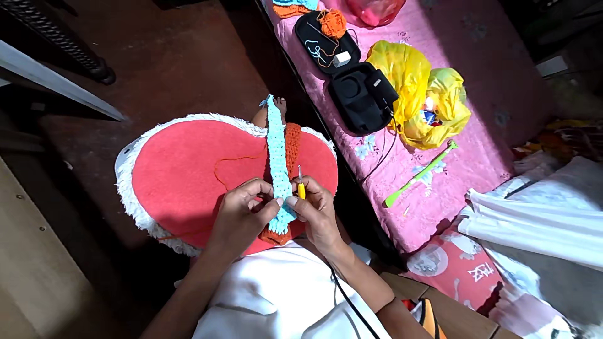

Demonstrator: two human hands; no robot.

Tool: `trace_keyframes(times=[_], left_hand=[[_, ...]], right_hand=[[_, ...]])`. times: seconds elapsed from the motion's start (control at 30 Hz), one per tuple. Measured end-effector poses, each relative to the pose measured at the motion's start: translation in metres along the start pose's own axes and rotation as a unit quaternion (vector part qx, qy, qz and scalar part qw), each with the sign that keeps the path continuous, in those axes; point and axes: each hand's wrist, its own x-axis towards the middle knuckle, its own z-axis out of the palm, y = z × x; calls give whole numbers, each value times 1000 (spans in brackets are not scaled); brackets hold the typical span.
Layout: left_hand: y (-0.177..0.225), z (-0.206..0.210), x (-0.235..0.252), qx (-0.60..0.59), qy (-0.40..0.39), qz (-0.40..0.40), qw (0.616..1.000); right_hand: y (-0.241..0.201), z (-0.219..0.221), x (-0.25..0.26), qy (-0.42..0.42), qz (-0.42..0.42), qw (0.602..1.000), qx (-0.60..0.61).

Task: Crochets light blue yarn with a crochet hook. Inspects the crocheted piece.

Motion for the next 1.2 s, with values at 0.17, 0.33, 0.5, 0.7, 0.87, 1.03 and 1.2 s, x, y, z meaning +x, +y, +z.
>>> trace_keyframes(times=[0.17,0.33,0.5,0.7,0.87,1.03,1.2], left_hand=[[-3,1,-1,35,-1,31,999],[-6,3,-1,58,6,41,997],[0,-4,-1,-44,-21,-25,998],[0,-1,0,-78,6,-8,997],[-3,3,-1,-35,18,19,999],[-5,2,-1,-1,11,30,999],[-5,5,-2,39,20,37,998]], right_hand=[[-1,1,2,15,18,1000,16],[0,1,2,24,21,999,15],[1,2,1,28,5,1000,10],[5,4,-1,32,-26,999,-22],[5,4,-2,31,-29,999,-29],[1,0,-1,6,-1,1000,10],[1,0,1,15,13,1000,23]])
